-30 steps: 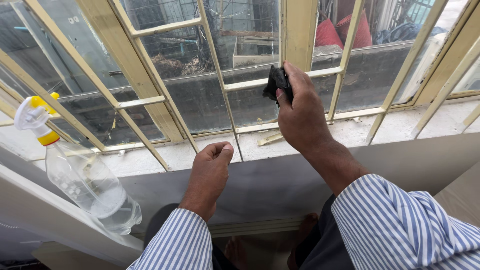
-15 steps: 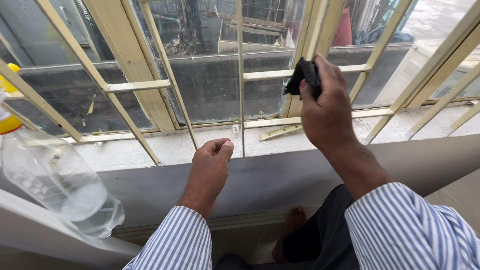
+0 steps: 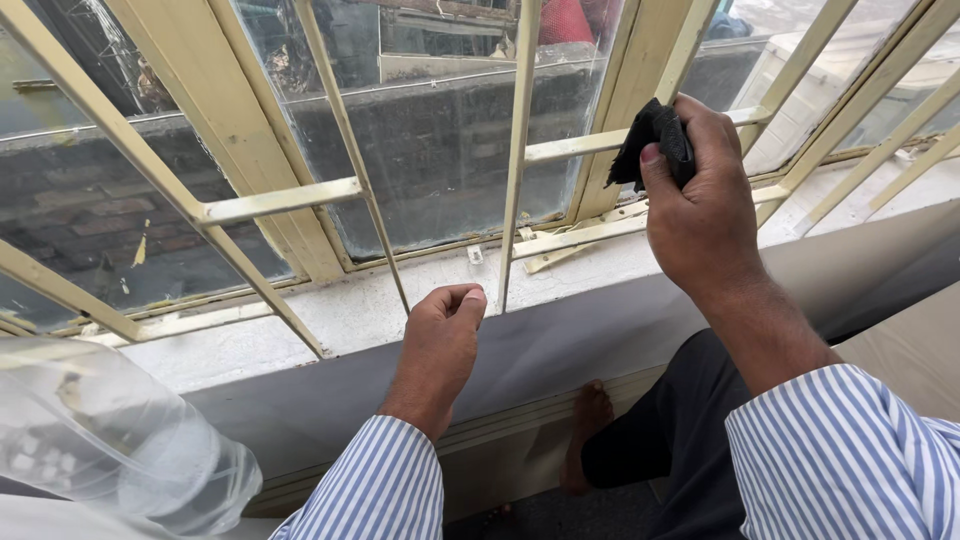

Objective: The person is cleaning a window with a metal grid. They use a spray bottle to apply cleaning solution and a cloth to wipe the glass and frame. The person is sitting on the floor while performing the task.

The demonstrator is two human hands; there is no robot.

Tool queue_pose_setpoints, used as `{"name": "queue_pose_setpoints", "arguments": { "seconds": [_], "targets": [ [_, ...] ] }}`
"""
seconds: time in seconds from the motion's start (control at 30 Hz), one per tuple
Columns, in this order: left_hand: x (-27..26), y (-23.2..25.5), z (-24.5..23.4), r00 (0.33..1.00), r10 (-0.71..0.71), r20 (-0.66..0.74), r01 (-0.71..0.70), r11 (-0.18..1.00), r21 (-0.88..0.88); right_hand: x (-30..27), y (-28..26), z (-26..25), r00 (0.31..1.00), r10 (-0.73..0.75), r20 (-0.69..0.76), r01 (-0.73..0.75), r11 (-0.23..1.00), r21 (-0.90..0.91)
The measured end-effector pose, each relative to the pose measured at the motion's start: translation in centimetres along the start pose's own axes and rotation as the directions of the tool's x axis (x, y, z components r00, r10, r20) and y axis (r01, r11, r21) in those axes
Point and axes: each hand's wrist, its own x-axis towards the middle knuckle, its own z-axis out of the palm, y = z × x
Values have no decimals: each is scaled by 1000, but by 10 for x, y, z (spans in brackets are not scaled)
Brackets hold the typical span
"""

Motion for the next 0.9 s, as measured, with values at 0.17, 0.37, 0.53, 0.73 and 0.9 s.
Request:
{"name": "queue_pose_setpoints", "arguments": {
  "seconds": [0.17,0.37,0.53,0.73,0.9],
  "targets": [
    [2,1,-11,1000,-24,-3,25,1000,16,3,1,-2,1000,-19,-16,18,996,-92],
    [5,3,-13,998,-63,18,63,998,1,0,6,-8,999,-40,-21,38,993,-110],
    [9,15,-5,999,16,-40,-16,1000,13,-11,-7,2,988,-76,-132,71,997,-38],
    [9,23,-5,992,38,-118,-35,999,25,-42,-31,26,969,69,-237,-40,992,123],
    [4,22,-15,972,94,-215,-87,995,38,-54,-42,51,937,339,85,-323,748,580]
  ]
}}
